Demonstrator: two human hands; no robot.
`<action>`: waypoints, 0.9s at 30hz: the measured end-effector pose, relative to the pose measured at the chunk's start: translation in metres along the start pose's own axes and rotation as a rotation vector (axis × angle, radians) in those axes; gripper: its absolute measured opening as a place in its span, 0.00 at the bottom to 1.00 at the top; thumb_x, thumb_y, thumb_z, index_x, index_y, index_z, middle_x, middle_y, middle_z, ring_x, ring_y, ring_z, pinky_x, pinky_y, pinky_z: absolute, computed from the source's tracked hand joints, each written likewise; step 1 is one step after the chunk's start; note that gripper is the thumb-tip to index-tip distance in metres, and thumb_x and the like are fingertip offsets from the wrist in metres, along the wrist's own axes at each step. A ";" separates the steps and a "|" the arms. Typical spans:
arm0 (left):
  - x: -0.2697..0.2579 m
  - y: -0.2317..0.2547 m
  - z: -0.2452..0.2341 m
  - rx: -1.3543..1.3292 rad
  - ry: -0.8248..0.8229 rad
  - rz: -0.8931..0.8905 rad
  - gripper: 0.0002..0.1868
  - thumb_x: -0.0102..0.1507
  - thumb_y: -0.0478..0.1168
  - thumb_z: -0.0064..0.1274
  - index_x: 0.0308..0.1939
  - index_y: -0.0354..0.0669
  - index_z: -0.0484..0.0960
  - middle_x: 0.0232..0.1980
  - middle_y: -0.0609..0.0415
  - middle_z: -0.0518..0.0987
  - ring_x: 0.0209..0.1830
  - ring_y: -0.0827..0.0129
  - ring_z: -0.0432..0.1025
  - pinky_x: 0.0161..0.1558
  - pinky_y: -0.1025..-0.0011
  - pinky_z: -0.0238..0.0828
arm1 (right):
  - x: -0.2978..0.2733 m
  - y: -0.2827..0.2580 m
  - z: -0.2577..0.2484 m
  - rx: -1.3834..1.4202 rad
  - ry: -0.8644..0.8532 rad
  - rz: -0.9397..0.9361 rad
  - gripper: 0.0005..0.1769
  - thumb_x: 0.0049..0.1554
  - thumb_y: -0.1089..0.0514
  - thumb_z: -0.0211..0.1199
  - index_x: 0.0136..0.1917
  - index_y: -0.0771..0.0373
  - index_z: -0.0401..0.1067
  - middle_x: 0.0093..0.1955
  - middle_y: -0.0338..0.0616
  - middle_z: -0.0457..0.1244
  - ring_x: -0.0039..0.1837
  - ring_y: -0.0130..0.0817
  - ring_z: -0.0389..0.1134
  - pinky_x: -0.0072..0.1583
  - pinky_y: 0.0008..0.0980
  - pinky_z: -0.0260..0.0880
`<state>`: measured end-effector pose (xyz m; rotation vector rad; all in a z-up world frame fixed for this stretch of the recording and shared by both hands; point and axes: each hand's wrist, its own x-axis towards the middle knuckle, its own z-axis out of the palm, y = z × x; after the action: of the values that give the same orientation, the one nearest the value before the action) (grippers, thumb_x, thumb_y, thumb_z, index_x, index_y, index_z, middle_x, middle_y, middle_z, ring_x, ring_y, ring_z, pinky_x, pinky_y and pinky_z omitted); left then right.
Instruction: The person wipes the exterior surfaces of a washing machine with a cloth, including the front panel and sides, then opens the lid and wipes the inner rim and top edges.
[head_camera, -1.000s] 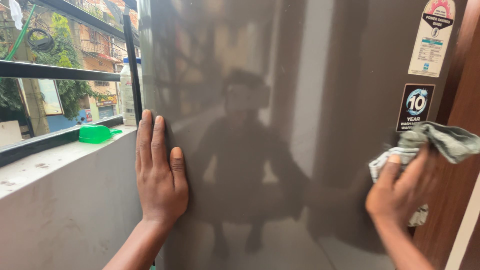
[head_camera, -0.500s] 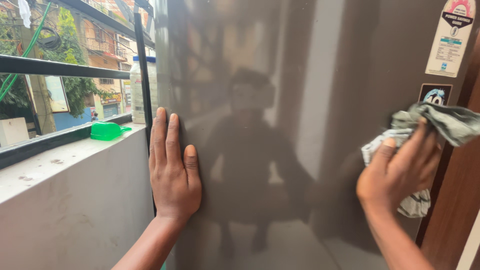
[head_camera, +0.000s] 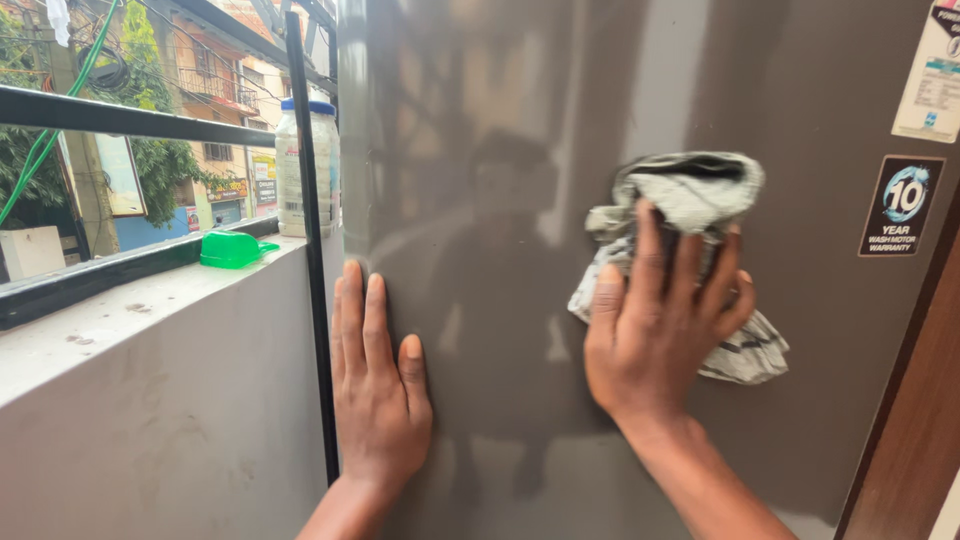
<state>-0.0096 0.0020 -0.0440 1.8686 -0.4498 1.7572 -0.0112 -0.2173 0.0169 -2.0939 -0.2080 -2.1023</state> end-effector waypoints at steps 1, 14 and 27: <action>-0.005 0.000 -0.001 -0.039 -0.003 -0.024 0.32 0.71 0.39 0.41 0.78 0.32 0.52 0.83 0.38 0.52 0.85 0.44 0.45 0.80 0.53 0.43 | -0.001 -0.009 0.000 0.013 -0.014 -0.017 0.31 0.68 0.48 0.51 0.82 0.56 0.59 0.78 0.59 0.54 0.83 0.67 0.42 0.75 0.68 0.37; -0.051 -0.004 -0.011 -0.217 -0.083 -0.175 0.41 0.64 0.39 0.51 0.76 0.27 0.50 0.82 0.35 0.49 0.82 0.43 0.47 0.75 0.55 0.49 | -0.014 -0.091 0.008 0.191 -0.162 -0.314 0.23 0.61 0.46 0.59 0.69 0.45 0.72 0.81 0.47 0.52 0.83 0.55 0.41 0.76 0.70 0.34; -0.086 -0.007 0.006 -0.111 -0.014 -0.162 0.40 0.63 0.35 0.46 0.74 0.16 0.47 0.77 0.20 0.49 0.78 0.27 0.48 0.73 0.45 0.48 | -0.035 -0.122 0.014 0.285 -0.322 -0.704 0.21 0.63 0.48 0.59 0.68 0.45 0.74 0.79 0.32 0.58 0.85 0.35 0.49 0.82 0.60 0.34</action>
<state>-0.0092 -0.0058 -0.1302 1.7880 -0.3821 1.5819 -0.0235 -0.0941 -0.0152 -2.3739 -1.3720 -1.8337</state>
